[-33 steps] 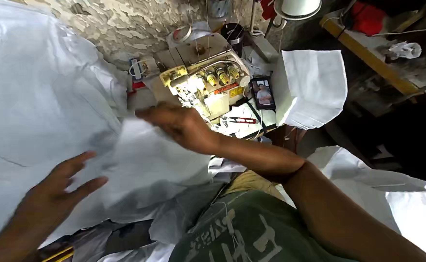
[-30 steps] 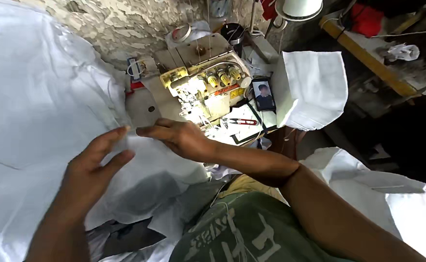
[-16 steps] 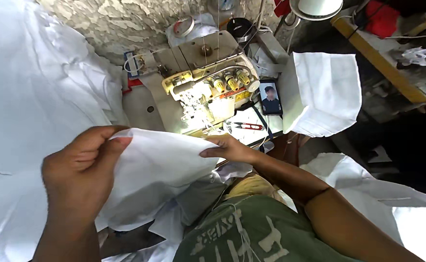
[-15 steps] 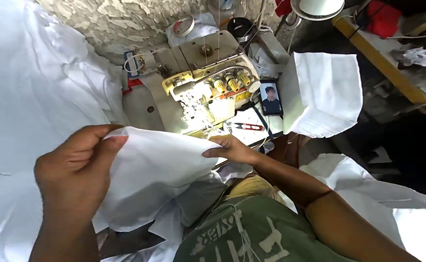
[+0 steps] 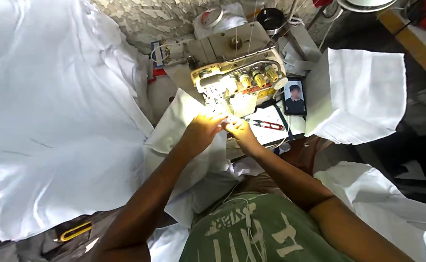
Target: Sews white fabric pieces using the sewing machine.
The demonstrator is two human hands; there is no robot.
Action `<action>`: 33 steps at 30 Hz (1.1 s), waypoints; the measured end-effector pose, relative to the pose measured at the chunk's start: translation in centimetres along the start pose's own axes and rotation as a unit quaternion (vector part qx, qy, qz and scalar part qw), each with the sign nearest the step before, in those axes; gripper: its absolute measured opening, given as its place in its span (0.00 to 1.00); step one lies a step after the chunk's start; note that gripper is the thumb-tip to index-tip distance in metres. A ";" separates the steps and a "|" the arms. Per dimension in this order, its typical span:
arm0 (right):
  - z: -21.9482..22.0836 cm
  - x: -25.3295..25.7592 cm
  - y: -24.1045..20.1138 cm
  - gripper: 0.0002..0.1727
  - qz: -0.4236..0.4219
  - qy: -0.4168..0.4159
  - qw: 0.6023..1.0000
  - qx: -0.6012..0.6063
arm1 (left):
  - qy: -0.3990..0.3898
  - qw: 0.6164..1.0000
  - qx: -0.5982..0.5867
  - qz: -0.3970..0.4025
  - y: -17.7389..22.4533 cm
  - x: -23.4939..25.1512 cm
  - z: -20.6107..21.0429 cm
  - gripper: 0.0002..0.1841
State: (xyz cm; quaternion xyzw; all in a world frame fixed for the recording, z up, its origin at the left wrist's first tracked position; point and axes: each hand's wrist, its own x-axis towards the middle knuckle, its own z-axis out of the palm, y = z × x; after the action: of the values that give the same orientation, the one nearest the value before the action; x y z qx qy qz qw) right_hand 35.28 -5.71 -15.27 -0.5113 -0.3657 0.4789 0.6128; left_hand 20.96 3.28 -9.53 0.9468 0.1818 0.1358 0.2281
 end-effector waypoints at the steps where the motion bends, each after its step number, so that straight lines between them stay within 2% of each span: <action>1: -0.1 -0.1 -0.2 0.07 0.015 0.000 1.000 0.005 | -0.005 1.000 0.002 0.015 -0.3 0.3 0.4 0.17; 7: -0.2 -1.3 -0.5 0.17 0.120 0.048 0.983 0.129 | 0.026 0.999 -0.015 -0.023 -0.6 0.6 0.4 0.11; 12: 0.0 -2.1 0.1 0.05 0.165 0.039 0.972 0.164 | 0.057 0.997 -0.043 0.009 -1.8 0.5 0.7 0.06; 16: -0.2 -2.3 0.6 0.05 0.189 0.041 0.966 0.171 | 0.077 0.991 -0.102 0.025 -2.4 0.1 0.6 0.05; 19: 0.0 -2.0 0.5 0.04 0.207 0.060 0.951 0.220 | 0.081 0.992 -0.089 0.028 -2.5 -0.5 0.0 0.08; 23: 1.2 -1.8 -0.9 0.04 0.164 0.111 0.958 0.207 | 0.039 0.994 -0.095 0.030 -1.5 -0.6 -2.3 0.10; 26: 2.1 -1.6 -2.1 0.04 0.107 0.119 0.967 0.196 | -0.006 0.984 -0.180 0.007 -1.0 -0.4 -4.5 0.07; 29: 2.7 -1.2 -3.6 0.04 0.081 0.106 0.973 0.186 | 0.006 0.969 -0.243 -0.042 0.0 -0.2 -6.4 0.03; 31: 3.0 -0.8 -4.7 0.03 0.071 0.092 0.976 0.187 | 0.027 0.977 -0.204 -0.053 0.6 0.1 -7.2 0.03; 33: 3.5 -0.7 -5.6 0.04 0.052 0.081 0.980 0.175 | 0.050 0.990 -0.128 -0.024 0.7 0.7 -7.6 0.08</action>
State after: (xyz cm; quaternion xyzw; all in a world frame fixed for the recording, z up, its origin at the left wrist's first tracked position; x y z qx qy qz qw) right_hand 33.03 -5.51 -8.99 -0.4516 -0.1986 0.5234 0.6948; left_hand 19.16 5.90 -2.61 0.8972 0.1968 0.2000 0.3411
